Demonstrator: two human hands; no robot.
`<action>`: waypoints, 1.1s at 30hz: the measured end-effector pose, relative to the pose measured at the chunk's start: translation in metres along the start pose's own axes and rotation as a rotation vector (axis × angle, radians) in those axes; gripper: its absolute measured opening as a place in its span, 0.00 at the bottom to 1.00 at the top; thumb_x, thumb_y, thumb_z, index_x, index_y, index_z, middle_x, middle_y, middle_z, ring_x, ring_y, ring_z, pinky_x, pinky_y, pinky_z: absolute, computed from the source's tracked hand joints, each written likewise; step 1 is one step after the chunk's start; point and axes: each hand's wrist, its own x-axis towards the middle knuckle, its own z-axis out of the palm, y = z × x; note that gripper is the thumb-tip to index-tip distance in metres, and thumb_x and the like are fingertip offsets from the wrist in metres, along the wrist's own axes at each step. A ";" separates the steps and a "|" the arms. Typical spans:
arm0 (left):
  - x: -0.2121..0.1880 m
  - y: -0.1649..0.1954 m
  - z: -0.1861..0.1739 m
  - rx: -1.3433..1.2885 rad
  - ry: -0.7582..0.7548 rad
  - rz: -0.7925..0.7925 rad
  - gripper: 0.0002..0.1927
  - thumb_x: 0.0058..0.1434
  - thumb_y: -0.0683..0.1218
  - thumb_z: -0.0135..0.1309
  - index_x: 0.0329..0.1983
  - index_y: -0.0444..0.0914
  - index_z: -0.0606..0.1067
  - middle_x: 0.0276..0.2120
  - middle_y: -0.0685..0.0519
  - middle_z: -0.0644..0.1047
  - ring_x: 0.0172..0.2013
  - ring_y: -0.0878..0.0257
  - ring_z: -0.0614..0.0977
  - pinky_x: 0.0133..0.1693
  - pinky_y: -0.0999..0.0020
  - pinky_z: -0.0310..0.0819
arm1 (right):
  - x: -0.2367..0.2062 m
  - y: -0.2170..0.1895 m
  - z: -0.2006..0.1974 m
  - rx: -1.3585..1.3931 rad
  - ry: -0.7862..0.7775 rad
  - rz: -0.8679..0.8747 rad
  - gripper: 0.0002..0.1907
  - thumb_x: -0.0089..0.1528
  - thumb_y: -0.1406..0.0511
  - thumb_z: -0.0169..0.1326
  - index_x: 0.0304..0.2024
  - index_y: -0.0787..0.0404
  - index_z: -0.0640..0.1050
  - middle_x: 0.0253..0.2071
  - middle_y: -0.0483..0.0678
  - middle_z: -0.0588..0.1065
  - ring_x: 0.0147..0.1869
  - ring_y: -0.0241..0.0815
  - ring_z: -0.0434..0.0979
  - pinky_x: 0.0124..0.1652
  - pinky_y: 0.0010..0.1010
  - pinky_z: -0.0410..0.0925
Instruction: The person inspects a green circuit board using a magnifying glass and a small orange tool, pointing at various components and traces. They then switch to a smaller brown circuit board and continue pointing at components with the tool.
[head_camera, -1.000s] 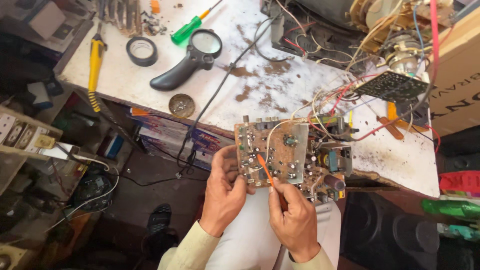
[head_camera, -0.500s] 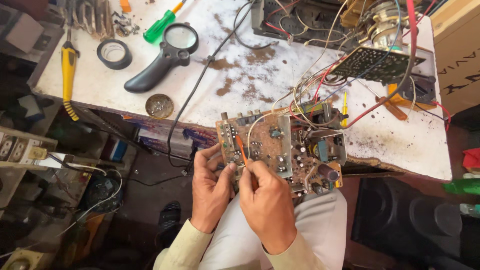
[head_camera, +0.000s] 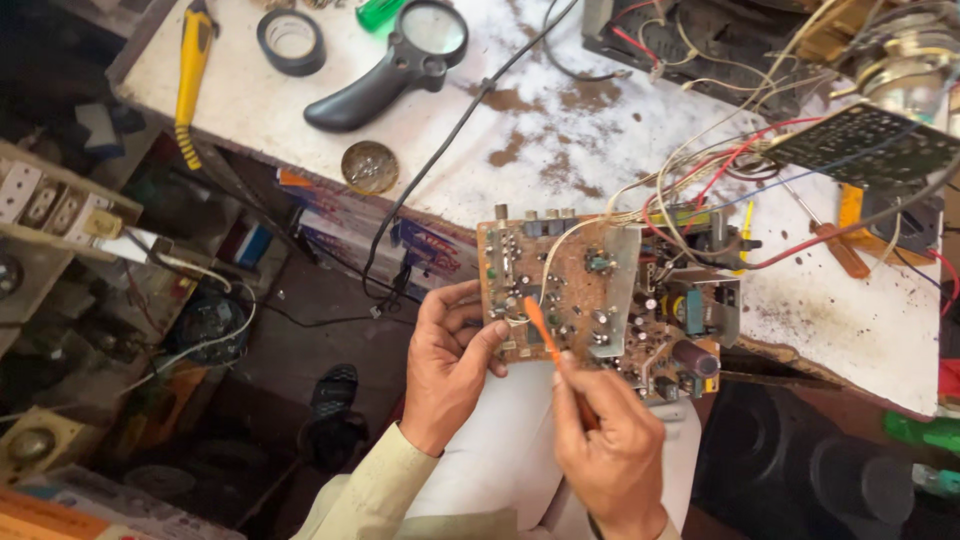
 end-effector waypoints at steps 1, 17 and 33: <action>-0.001 -0.002 -0.001 -0.006 0.004 0.001 0.21 0.65 0.36 0.56 0.59 0.28 0.65 0.46 0.42 0.80 0.31 0.69 0.79 0.27 0.74 0.76 | 0.002 0.001 -0.001 -0.025 -0.028 -0.113 0.07 0.58 0.72 0.61 0.40 0.65 0.82 0.28 0.49 0.78 0.22 0.37 0.76 0.24 0.28 0.65; 0.001 -0.005 -0.005 -0.093 0.024 -0.019 0.16 0.63 0.37 0.57 0.53 0.27 0.69 0.45 0.45 0.82 0.37 0.68 0.83 0.27 0.73 0.78 | 0.068 -0.005 -0.007 -0.438 -0.393 -0.718 0.15 0.57 0.68 0.60 0.46 0.63 0.81 0.24 0.48 0.68 0.24 0.47 0.74 0.23 0.39 0.66; -0.009 -0.009 -0.014 -0.105 -0.095 -0.084 0.26 0.62 0.32 0.54 0.64 0.27 0.65 0.51 0.43 0.79 0.43 0.65 0.82 0.33 0.73 0.80 | 0.072 0.003 -0.038 -0.131 -0.458 -0.125 0.09 0.58 0.67 0.61 0.40 0.64 0.83 0.28 0.50 0.82 0.25 0.35 0.81 0.26 0.27 0.69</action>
